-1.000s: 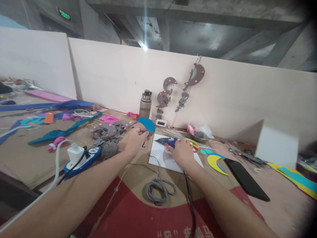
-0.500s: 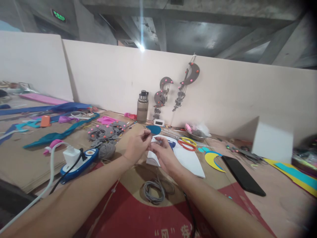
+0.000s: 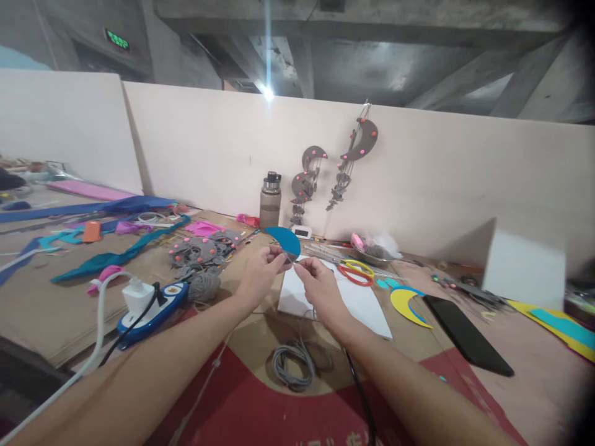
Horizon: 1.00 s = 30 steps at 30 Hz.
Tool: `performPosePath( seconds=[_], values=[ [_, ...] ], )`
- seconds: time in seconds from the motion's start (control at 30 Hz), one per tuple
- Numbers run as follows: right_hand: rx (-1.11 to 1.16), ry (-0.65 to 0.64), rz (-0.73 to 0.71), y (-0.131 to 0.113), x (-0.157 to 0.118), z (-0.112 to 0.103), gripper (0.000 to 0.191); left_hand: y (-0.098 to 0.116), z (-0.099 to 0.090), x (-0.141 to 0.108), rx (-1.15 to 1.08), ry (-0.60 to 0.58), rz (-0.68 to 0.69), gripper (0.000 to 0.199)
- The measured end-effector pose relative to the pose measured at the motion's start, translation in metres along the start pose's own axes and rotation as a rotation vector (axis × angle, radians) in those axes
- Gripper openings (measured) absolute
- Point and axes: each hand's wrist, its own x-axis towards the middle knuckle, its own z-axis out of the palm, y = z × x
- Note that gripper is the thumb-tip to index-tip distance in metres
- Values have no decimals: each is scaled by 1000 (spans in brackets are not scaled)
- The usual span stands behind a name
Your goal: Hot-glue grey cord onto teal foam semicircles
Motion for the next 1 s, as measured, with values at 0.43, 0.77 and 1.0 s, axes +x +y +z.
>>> performPosePath(
  seconds=[0.43,0.77,1.0],
  values=[
    [-142,121,-44,-6,3,-10,22,1,6,-4,-117,-24,-84,21],
    [-167,131,-52,1,6,-14,18,2,8,-7,-218,-28,-166,17],
    [-127,106,-34,5,9,-14,18,2,5,-7,-263,-91,-193,19]
  ],
)
